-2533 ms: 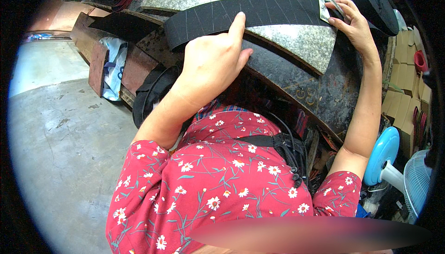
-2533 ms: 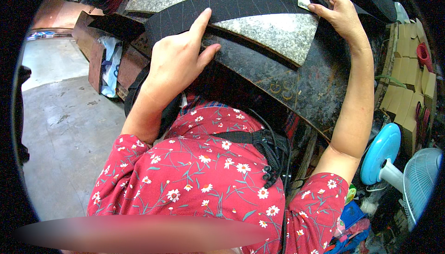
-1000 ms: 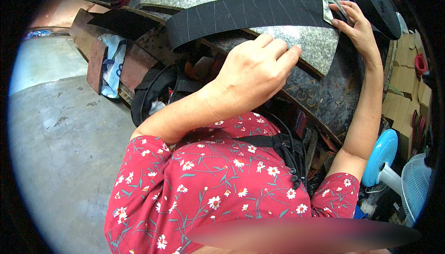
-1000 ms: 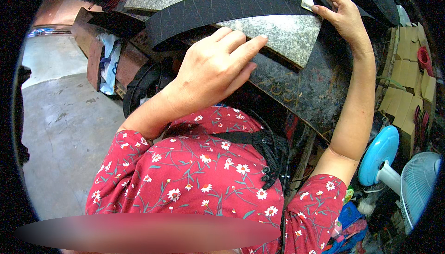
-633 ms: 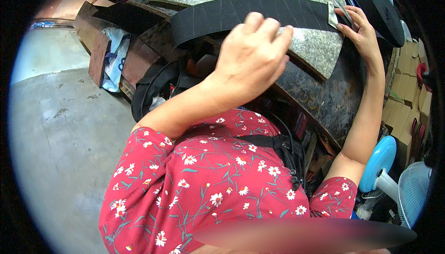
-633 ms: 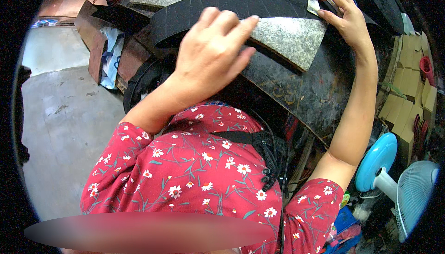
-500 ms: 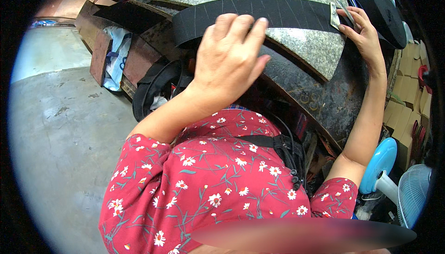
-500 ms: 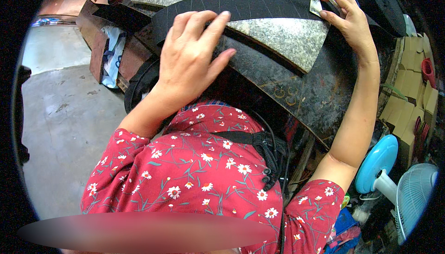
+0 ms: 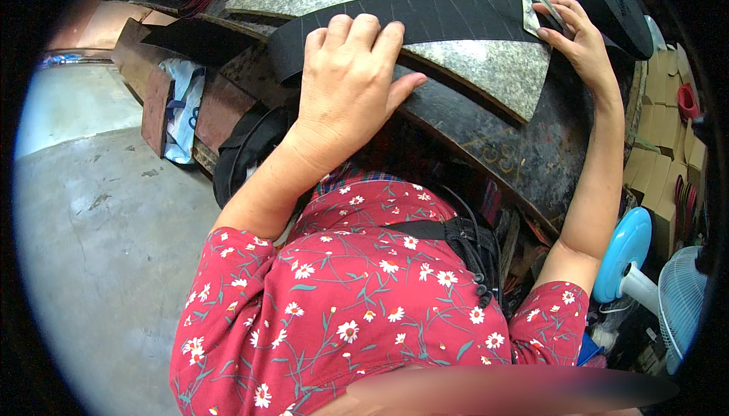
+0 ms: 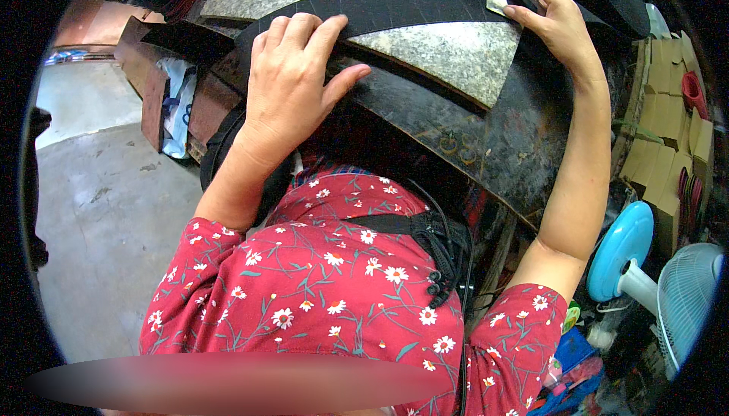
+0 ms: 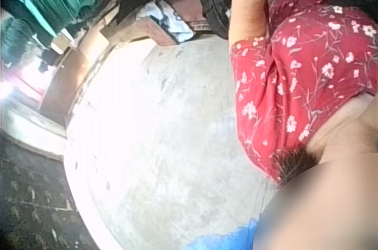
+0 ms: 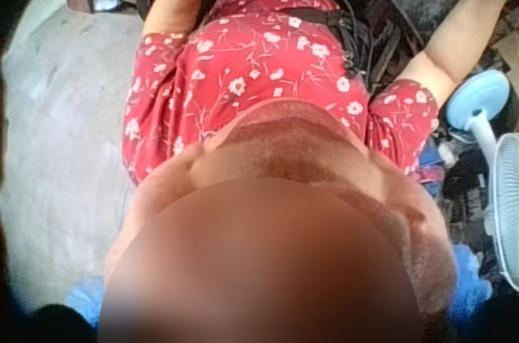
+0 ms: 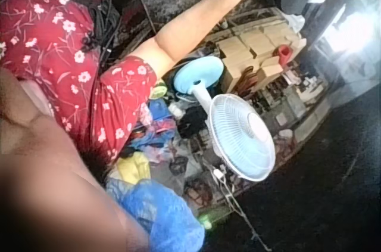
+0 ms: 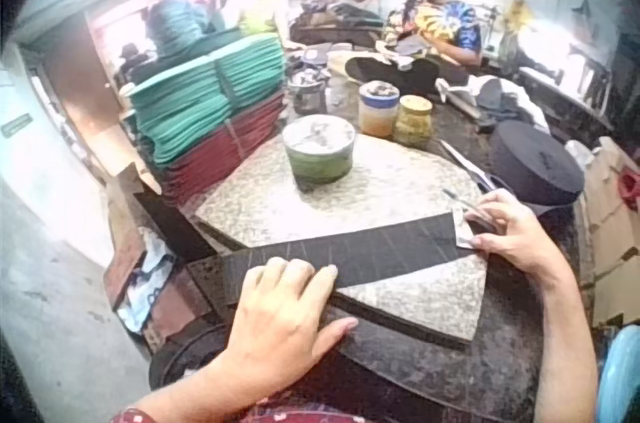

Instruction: The person uses a pen and a small rectangular template to mark evenly spaced lines on a long strip of black fabric. They repeatedly reposition the template along the strip and draw lines, then lift the strip to inspect the markings before continuing.

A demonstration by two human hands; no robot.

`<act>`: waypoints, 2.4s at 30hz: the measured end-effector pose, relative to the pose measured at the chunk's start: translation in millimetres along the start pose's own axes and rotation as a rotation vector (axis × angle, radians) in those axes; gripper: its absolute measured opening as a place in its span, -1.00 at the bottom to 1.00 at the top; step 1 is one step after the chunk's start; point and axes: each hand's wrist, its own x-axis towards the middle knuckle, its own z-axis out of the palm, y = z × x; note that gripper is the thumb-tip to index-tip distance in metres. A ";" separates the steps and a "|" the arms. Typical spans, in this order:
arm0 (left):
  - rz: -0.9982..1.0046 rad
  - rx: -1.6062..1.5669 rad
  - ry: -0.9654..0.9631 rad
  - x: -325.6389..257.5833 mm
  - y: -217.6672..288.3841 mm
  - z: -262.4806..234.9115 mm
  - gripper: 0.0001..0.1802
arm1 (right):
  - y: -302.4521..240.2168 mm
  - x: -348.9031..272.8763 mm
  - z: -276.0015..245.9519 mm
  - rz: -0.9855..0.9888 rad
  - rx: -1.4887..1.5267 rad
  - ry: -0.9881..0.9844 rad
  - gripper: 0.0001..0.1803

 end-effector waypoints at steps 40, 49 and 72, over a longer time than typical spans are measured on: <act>0.166 -0.176 0.117 53.7 17.7 27.5 -0.52 | -9.8 -0.7 12.0 0.048 -0.084 0.045 -0.47; 0.199 -0.195 0.095 67.6 30.4 36.6 -0.47 | -24.2 -3.1 8.2 0.043 -0.337 0.159 -0.59; 0.269 -0.227 0.100 75.7 28.5 43.4 -0.59 | -26.1 -2.2 8.2 0.116 -0.288 0.119 -0.68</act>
